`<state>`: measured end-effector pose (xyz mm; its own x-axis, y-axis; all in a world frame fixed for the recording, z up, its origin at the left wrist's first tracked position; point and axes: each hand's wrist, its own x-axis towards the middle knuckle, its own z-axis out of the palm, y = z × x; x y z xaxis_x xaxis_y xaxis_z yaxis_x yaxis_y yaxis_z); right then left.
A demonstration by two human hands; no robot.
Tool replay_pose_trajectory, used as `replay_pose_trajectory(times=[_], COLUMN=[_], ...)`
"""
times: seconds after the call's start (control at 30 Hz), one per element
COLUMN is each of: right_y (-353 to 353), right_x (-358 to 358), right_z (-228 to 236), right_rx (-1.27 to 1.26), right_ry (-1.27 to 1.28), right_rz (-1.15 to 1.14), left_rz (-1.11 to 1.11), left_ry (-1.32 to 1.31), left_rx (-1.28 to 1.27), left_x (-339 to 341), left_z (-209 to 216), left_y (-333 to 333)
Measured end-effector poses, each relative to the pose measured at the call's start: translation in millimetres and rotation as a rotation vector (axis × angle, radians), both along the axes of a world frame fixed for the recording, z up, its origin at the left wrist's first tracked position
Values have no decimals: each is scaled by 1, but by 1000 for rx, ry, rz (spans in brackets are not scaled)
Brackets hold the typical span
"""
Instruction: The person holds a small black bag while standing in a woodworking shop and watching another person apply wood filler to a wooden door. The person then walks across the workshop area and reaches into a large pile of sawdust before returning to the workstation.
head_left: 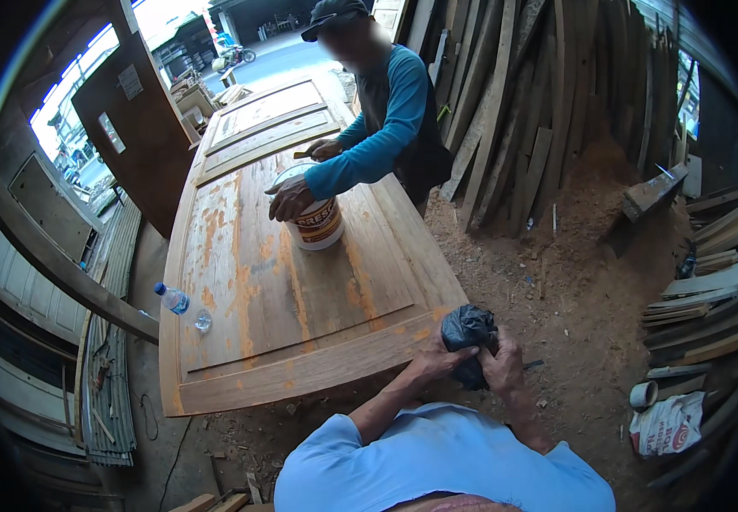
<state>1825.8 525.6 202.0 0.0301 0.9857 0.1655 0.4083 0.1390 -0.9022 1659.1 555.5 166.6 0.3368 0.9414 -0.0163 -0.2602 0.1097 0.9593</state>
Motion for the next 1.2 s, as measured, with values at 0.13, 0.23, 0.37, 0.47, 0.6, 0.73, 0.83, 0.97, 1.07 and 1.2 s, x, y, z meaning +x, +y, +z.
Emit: replay_pose_trajectory(times=[0.13,0.23,0.37,0.47,0.6,0.73,0.83,0.97,1.07,1.2], right_y=[-6,-12,-11,-6,1,8,11,6,-1,-6], right_x=[3,-7,-16,-19,5,22,14,-5,-14,-13], right_z=[5,17,4,-5,-5,-22,-33,-4,4,13], right_rx=[-56,132,123,-100,-347,-426,-216,37,-91,179], right_ry=[-21,-72,-229,173,380,429,298,35,121,-129], right_rz=[145,231,162,117,360,526,503,353,103,7], left_rz=[77,168,222,149,1,-194,-117,-27,48,153], left_ry=[-80,-86,33,117,-1,72,141,191,28,-140], left_rx=[38,10,112,92,41,260,195,231,128,4], left_x=[5,2,2,1,-7,-28,-23,-18,-7,10], left_z=[-2,20,-18,-25,-12,-24,-10,-20,-12,2], left_y=[5,4,9,6,2,6,-4,3,1,-1])
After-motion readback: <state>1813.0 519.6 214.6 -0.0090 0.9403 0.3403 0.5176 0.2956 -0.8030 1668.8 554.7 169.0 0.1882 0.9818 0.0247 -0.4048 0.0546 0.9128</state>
